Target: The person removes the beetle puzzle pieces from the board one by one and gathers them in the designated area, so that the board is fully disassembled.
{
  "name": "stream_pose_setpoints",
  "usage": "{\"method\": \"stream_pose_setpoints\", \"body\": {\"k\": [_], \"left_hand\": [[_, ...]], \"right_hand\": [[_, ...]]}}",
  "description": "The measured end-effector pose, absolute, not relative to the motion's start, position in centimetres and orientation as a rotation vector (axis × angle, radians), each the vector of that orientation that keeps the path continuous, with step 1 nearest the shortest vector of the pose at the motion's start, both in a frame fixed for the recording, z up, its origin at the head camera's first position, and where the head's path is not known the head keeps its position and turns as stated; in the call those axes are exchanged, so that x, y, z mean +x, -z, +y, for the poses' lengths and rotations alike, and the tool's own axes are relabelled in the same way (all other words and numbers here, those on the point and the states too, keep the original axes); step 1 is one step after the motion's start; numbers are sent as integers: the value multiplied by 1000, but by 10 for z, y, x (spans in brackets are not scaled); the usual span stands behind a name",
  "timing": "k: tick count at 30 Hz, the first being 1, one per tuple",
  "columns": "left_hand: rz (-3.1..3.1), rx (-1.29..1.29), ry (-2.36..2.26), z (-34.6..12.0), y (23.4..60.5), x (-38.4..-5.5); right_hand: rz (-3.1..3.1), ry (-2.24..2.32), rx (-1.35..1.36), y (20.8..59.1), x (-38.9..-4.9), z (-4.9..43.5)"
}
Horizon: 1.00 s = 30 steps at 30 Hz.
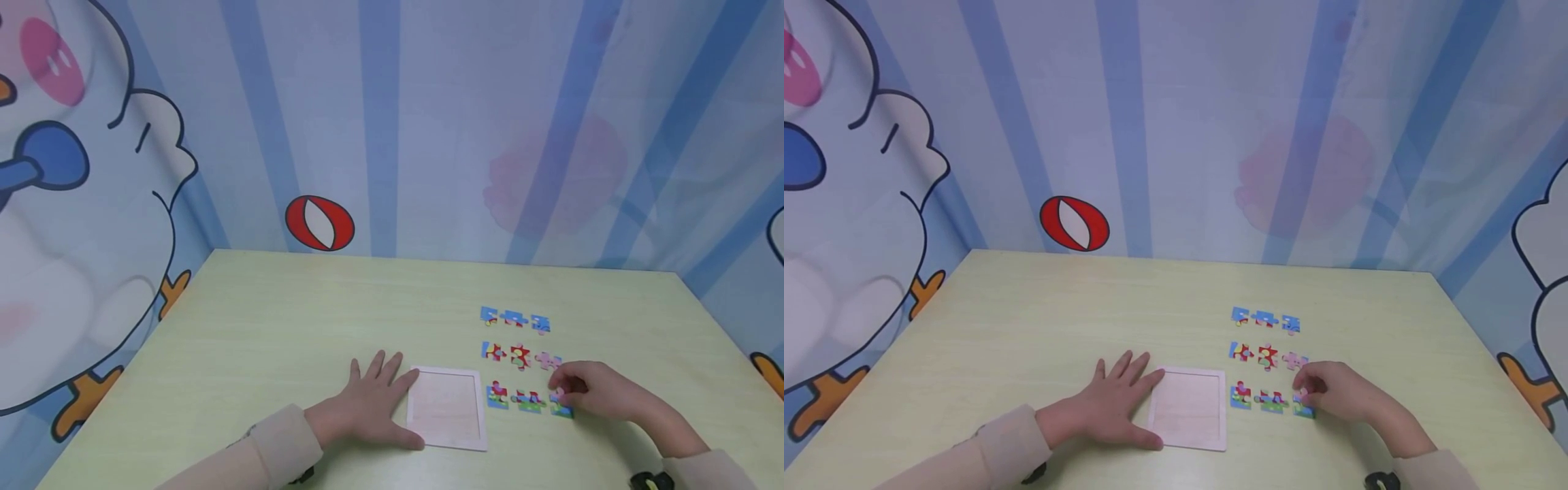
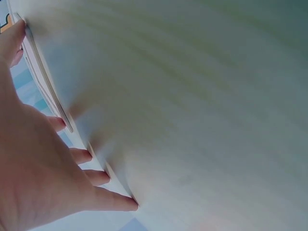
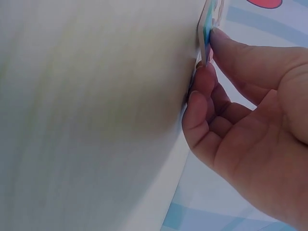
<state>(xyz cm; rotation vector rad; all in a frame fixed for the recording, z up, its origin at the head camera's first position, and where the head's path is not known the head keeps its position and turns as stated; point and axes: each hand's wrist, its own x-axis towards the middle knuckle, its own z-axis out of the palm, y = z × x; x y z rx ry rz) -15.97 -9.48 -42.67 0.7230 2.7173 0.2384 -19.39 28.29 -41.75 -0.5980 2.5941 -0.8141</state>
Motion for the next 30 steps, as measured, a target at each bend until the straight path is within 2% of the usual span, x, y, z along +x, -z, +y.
{"method": "stream_pose_setpoints", "body": {"k": [30], "left_hand": [[2710, 696, -298, -104, 432, -167]], "right_hand": [[2660, 779, -591, 419, -208, 271]]}}
